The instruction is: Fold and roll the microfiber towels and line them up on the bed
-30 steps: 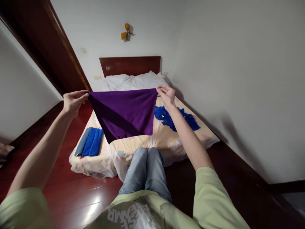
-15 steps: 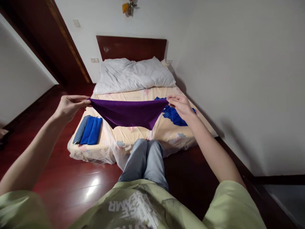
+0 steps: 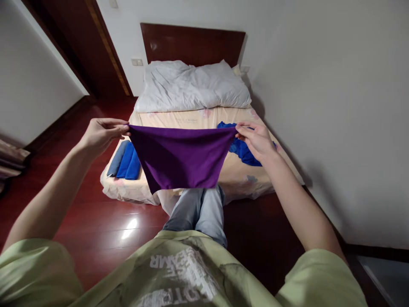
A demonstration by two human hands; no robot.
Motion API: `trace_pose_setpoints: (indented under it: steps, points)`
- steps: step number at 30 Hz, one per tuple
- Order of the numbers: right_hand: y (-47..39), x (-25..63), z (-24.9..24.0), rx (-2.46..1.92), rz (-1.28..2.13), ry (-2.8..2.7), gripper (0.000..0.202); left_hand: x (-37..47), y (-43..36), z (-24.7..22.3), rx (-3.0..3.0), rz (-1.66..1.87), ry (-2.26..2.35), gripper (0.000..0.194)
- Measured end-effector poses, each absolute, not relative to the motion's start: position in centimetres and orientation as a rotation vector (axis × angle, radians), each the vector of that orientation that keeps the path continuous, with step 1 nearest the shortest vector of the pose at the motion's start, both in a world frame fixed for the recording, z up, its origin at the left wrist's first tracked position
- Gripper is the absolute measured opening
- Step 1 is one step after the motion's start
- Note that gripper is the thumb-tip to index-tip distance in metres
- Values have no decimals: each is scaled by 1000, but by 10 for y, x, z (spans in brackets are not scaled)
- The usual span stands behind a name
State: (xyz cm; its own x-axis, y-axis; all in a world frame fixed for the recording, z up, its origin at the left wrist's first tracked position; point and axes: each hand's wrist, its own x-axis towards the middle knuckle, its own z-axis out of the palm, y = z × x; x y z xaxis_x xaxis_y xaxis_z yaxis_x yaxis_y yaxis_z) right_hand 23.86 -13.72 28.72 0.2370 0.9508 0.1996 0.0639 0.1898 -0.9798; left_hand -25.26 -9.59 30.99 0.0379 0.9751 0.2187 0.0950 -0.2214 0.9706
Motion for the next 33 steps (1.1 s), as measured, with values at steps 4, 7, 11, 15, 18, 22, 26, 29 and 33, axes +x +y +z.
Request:
trace_pose_setpoints:
  steps: [4, 7, 11, 15, 18, 22, 26, 29, 33]
  points:
    - [-161, 235, 277, -1257, 925, -1114, 44, -260, -122, 304, 1405, 1260, 1217, 62]
    - [-183, 231, 268, -1320, 978, -1085, 47, -268, -144, 293, 1382, 1188, 1288, 53]
    - [-205, 228, 261, -1386, 1058, -1079, 48, -279, -168, 274, 1351, 1060, 1388, 44]
    - [-200, 229, 261, -1404, 1107, -1053, 49, -286, -166, 261, 1331, 1009, 1407, 39]
    - [-177, 229, 258, -1399, 1132, -1034, 47, -287, -146, 252, 1294, 1014, 1391, 40]
    - [-127, 224, 246, -1408, 1199, -968, 42, -282, -102, 236, 1256, 1030, 1355, 48]
    - [-62, 212, 235, -1447, 1200, -917, 31, -271, -39, 222, 1244, 1077, 1303, 52]
    - [-11, 203, 238, -1439, 1106, -930, 29, -259, 14, 227, 1255, 1169, 1267, 51]
    - [38, 204, 251, -1297, 878, -1035, 33, -244, 61, 252, 1400, 1330, 1226, 48]
